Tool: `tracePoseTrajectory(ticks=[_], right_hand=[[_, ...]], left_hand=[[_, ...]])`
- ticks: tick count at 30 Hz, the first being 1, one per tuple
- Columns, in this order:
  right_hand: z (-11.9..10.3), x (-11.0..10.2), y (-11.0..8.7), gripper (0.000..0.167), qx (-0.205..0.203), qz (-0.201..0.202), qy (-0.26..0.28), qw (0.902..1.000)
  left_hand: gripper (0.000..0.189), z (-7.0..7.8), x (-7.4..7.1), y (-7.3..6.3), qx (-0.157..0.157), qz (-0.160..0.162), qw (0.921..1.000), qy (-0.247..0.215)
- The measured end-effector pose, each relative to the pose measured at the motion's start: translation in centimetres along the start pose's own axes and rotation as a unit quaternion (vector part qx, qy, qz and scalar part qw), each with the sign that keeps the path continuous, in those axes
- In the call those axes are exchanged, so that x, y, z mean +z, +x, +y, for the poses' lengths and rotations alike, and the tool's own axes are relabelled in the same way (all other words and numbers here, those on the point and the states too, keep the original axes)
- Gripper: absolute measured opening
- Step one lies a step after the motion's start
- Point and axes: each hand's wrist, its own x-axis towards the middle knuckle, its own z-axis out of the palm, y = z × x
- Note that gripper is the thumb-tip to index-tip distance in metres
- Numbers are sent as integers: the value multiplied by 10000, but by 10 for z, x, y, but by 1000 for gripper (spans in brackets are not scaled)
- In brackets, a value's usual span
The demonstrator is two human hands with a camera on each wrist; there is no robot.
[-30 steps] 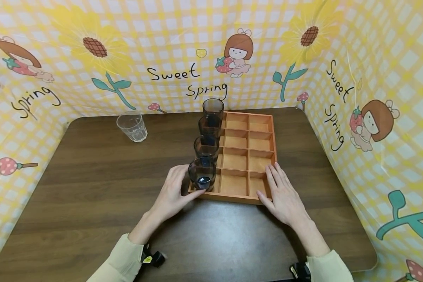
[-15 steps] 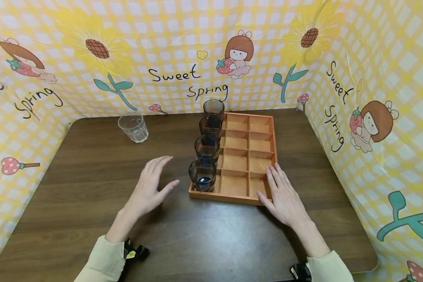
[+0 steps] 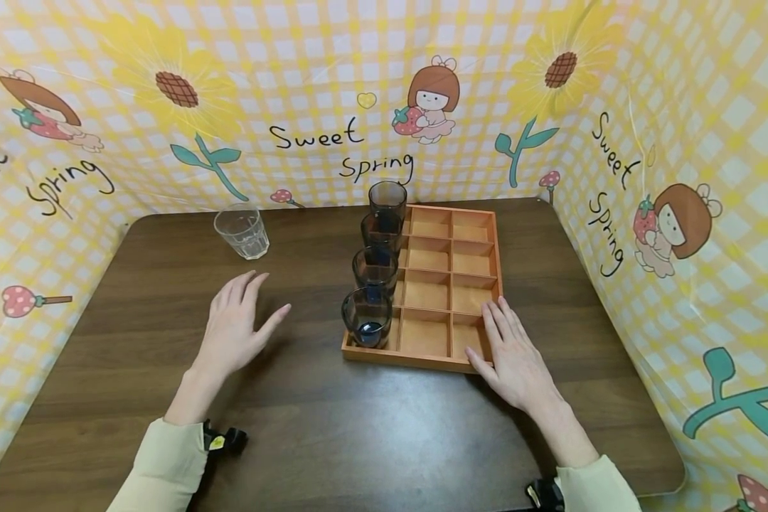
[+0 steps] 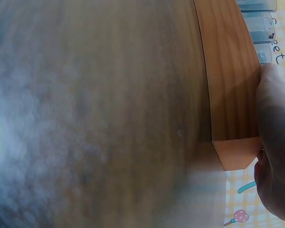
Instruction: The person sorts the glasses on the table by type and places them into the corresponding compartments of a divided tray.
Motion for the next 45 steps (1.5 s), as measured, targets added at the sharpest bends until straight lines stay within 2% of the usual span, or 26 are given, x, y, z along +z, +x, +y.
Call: tracePoseTrajectory(ticks=[5, 13, 18, 25, 35, 45], right_hand=[[0, 1, 0, 81, -11, -13, -20, 10000], [-2, -2, 0, 81, -26, -47, -225, 9997], [-2, -1, 0, 81, -45, -57, -251, 9997], [-2, 0, 0, 80, -39, -62, -243, 9997], [-2, -1, 0, 80, -4, -15, -167, 9999], [-2, 0, -1, 80, -7, -20, -101, 9999]], left_hand=[[81, -20, -6, 6, -250, -215, 9992, 212], [86, -47, -10, 21, -510, -231, 9982, 232], [90, -57, -8, 27, -720, -350, 9960, 390], [97, -62, 0, 33, -1020, -659, 9917, 412], [101, -70, 8, 54, -1227, -587, 9907, 4], [99, -84, 13, 69, -1444, -207, 9881, -491]])
